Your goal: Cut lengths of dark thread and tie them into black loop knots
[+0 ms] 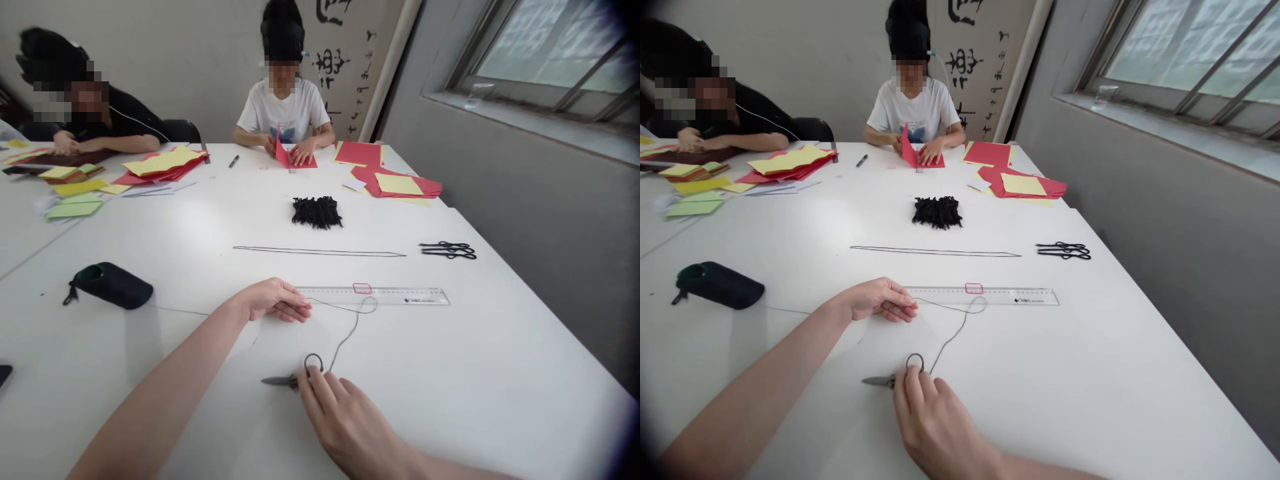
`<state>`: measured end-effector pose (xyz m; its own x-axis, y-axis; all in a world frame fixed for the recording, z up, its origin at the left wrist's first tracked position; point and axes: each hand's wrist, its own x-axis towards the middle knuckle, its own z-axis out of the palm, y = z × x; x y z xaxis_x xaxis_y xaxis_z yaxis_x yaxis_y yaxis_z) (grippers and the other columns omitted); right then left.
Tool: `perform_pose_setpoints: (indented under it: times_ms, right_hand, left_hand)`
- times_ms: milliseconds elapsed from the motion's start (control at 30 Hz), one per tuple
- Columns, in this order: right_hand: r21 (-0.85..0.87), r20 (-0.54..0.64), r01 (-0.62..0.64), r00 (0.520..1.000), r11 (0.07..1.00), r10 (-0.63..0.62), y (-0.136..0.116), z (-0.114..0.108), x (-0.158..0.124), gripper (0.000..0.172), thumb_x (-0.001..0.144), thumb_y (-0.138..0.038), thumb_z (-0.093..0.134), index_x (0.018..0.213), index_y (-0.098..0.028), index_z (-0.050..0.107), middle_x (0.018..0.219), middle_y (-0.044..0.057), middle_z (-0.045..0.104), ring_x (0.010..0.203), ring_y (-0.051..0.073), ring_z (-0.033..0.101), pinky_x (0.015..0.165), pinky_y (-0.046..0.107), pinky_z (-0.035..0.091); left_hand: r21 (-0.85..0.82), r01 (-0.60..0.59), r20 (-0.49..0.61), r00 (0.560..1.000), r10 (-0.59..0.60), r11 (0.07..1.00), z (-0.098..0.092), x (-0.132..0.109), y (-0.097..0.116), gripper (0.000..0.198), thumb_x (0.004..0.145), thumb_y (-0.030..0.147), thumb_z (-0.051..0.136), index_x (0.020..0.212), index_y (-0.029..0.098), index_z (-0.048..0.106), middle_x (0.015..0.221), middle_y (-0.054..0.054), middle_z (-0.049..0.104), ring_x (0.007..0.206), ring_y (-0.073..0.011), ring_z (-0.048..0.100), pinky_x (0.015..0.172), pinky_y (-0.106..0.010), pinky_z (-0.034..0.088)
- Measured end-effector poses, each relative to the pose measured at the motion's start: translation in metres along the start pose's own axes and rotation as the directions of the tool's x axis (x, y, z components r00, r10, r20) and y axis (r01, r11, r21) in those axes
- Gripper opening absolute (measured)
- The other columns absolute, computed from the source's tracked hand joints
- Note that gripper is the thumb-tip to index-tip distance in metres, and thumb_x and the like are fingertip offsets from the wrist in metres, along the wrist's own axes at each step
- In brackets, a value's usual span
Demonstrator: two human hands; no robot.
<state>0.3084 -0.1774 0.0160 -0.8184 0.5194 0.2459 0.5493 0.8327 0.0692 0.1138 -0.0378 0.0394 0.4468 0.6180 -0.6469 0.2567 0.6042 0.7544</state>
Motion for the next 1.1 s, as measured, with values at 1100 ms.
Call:
perform_pose_setpoints:
  times_ms: [1100]
  right_hand:
    - [0.812,0.526,-0.561,0.824,0.163,0.212,0.055,-0.02,0.057,0.042,0.09,-0.054,0.042,0.068,-0.019,0.033,0.064,-0.005,0.031,0.057,0.008,0.028,0.052,0.023,0.025]
  left_hand:
    - [0.002,-0.187,-0.156,0.97,0.184,0.982,0.009,-0.034,0.023,0.023,0.07,0.035,0.075,0.08,0.014,0.074,0.083,-0.01,0.074,0.079,-0.0174,0.067,0.068,-0.025,0.049]
